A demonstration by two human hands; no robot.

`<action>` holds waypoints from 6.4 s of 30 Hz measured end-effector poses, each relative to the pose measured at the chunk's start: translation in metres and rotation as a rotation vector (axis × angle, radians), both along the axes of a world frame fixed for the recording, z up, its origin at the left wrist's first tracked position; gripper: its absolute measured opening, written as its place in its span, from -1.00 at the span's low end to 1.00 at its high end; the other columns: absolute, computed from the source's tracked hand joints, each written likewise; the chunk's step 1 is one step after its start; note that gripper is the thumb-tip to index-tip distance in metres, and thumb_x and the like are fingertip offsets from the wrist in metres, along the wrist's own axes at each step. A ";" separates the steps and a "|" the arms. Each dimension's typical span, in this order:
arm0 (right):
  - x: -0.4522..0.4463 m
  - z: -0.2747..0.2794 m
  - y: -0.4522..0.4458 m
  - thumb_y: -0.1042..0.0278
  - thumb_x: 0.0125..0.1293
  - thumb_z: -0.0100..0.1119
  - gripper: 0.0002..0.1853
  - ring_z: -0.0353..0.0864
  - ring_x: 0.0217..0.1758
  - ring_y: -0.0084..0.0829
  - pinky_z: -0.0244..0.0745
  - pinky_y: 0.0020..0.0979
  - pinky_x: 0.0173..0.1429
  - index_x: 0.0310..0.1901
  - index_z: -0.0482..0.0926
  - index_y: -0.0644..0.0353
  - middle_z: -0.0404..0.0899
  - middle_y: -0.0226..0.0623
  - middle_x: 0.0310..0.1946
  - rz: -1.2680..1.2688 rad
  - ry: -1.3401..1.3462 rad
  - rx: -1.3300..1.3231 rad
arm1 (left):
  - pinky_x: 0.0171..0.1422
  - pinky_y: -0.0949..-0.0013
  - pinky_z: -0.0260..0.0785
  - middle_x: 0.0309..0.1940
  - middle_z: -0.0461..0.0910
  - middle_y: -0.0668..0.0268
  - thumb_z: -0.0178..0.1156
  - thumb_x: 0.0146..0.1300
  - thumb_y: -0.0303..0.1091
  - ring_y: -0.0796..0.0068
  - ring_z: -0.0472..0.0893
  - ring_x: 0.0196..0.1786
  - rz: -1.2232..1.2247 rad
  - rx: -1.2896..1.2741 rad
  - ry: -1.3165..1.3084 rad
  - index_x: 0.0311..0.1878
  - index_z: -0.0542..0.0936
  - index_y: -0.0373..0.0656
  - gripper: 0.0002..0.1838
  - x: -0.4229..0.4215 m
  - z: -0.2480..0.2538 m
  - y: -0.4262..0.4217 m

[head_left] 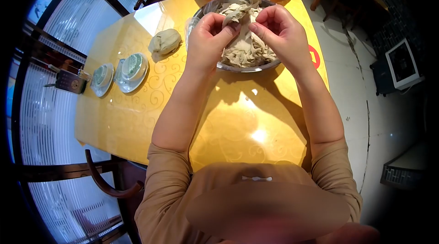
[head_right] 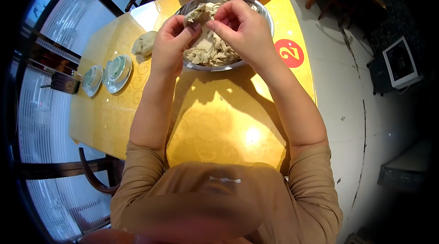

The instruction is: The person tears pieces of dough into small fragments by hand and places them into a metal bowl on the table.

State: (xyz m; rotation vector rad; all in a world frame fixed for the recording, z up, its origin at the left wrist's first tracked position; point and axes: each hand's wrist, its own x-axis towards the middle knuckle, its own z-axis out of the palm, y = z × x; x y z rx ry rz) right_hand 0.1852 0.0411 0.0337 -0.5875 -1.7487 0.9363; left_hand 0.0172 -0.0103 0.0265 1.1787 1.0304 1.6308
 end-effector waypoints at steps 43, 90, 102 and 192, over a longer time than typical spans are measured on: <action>0.005 0.012 -0.013 0.37 0.20 0.31 -0.77 0.58 -0.27 -0.64 0.47 -0.57 -0.13 -0.17 0.60 0.31 0.61 -0.44 -0.35 0.051 -0.133 0.014 | -0.14 0.50 0.46 -0.16 0.58 0.28 0.29 0.18 -0.38 0.57 0.57 -0.16 -0.241 0.036 0.079 0.06 0.46 -0.31 -0.59 -0.009 -0.001 -0.001; 0.030 -0.001 0.035 0.45 0.21 0.11 -0.90 0.41 -0.40 -0.68 0.35 -0.61 -0.31 -0.30 0.58 0.26 0.52 -0.48 -0.45 0.312 0.198 -0.551 | 0.10 0.39 0.43 -0.07 0.55 0.22 0.22 0.18 -0.48 0.47 0.56 -0.03 -0.246 0.074 -0.043 0.13 0.38 -0.36 -0.55 -0.022 0.004 0.001; 0.016 -0.001 0.014 0.22 0.13 0.30 -0.70 0.63 -0.31 -0.29 0.52 -0.35 -0.18 -0.13 0.65 0.17 0.64 -0.20 -0.34 -0.275 -0.504 0.388 | 0.15 0.30 0.37 -0.01 0.55 0.23 0.15 0.23 -0.40 0.44 0.53 0.04 -0.354 -0.095 -0.307 0.14 0.40 -0.32 -0.58 -0.017 0.016 -0.009; 0.004 -0.004 0.004 0.45 0.23 0.16 -0.85 0.43 -0.36 -0.73 0.37 -0.62 -0.30 -0.21 0.44 0.27 0.49 -0.46 -0.37 0.228 -0.120 -0.257 | -0.31 0.51 0.37 -0.34 0.55 0.31 0.03 0.33 -0.45 0.64 0.49 -0.42 0.196 0.316 0.577 -0.02 0.53 -0.21 -0.79 0.019 -0.003 -0.019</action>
